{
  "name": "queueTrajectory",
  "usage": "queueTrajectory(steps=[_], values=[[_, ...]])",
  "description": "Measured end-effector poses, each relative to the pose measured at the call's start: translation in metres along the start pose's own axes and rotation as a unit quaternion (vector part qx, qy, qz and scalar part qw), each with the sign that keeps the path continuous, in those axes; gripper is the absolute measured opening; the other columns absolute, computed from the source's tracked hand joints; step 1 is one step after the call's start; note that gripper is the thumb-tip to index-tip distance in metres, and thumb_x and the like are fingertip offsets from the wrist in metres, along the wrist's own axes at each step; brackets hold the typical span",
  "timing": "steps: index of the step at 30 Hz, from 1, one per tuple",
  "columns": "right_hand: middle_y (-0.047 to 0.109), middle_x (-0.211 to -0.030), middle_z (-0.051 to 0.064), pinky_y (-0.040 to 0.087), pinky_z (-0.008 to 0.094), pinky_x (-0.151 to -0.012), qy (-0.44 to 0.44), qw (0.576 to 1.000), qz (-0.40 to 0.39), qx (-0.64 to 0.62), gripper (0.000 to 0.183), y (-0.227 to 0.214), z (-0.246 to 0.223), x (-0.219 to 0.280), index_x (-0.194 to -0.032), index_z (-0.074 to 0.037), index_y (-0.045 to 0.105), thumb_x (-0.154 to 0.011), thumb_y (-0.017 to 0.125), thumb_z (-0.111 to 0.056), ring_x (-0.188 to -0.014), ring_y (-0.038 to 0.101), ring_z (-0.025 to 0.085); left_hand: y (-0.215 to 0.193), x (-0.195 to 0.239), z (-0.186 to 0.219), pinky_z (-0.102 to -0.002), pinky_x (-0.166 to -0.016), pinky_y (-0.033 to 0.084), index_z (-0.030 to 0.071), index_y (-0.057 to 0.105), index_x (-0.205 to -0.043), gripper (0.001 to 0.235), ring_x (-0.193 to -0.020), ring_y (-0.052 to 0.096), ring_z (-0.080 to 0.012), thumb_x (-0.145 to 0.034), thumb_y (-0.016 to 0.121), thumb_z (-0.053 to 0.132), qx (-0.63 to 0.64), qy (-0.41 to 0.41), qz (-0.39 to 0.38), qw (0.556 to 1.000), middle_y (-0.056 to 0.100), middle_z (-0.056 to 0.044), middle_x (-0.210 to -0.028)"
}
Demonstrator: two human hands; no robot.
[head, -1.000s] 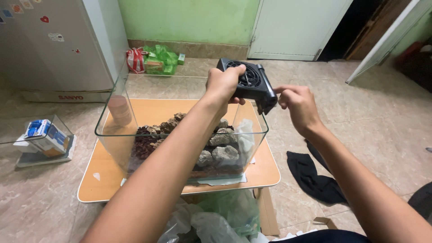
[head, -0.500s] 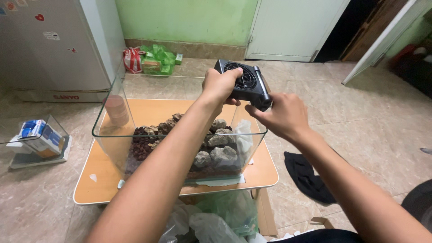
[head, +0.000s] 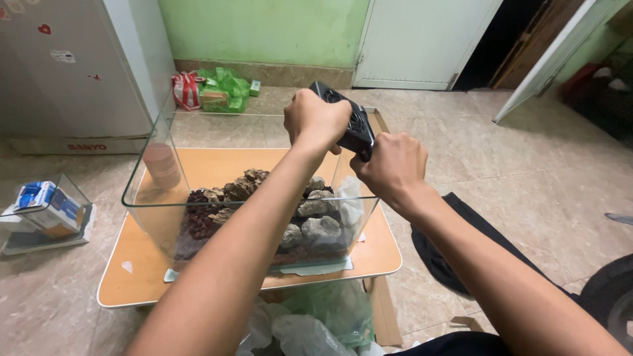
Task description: The person unboxes a small cooling fan and secures it onto the side wall of a glass aquarium tank.
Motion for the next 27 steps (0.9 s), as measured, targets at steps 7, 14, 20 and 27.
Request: queueTrajectory(steps=[7, 14, 20, 27], values=[[0.091, -0.095, 0.027, 0.073, 0.06, -0.087, 0.025, 0.998, -0.045, 0.046, 0.053, -0.018, -0.017, -0.003, -0.106, -0.004, 0.098, -0.088, 0.084, -0.052, -0.103, 0.093, 0.053, 0.005, -0.015, 0.018, -0.052, -0.059, 0.073, -0.009, 0.089, -0.1, 0.038, -0.052, 0.084, -0.0395, -0.088, 0.077, 0.025, -0.094, -0.008, -0.024, 0.995, 0.081, -0.018, -0.068], [0.09, -0.101, 0.031, 0.073, 0.063, -0.091, 0.042, 0.998, -0.054, -0.008, 0.056, -0.031, -0.014, 0.009, -0.112, 0.001, 0.096, -0.091, 0.083, -0.05, -0.108, 0.091, 0.057, 0.015, -0.026, 0.005, -0.055, -0.061, 0.074, 0.0, 0.091, -0.097, 0.042, -0.05, 0.084, -0.0386, -0.09, 0.073, 0.037, -0.123, 0.027, -0.038, 0.991, 0.079, -0.02, -0.06], [0.088, -0.096, 0.032, 0.071, 0.061, -0.09, 0.06, 0.993, -0.075, -0.064, 0.049, -0.036, -0.013, 0.014, -0.1, -0.005, 0.097, -0.089, 0.086, -0.051, -0.106, 0.09, 0.059, -0.016, 0.014, -0.004, -0.044, -0.069, 0.079, -0.003, 0.07, -0.164, 0.099, -0.08, 0.093, -0.0444, -0.098, 0.053, 0.069, 0.168, -0.074, -0.085, 0.979, 0.089, -0.035, -0.126], [0.088, -0.095, 0.029, 0.07, 0.06, -0.089, 0.074, 0.991, -0.083, -0.071, 0.053, -0.041, -0.014, 0.02, -0.098, -0.008, 0.097, -0.094, 0.085, -0.059, -0.103, 0.091, 0.056, 0.041, -0.03, -0.093, -0.047, -0.092, 0.08, -0.01, 0.077, -0.136, 0.058, -0.096, 0.094, -0.044, -0.089, 0.052, 0.015, 0.317, -0.099, -0.175, 0.927, 0.089, -0.028, -0.125]])
Point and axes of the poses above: each hand's wrist, its own x-axis away from the middle knuckle, its own y-axis out of the palm, z = x × y, the point moved 1 cm from there along -x, towards the middle knuckle
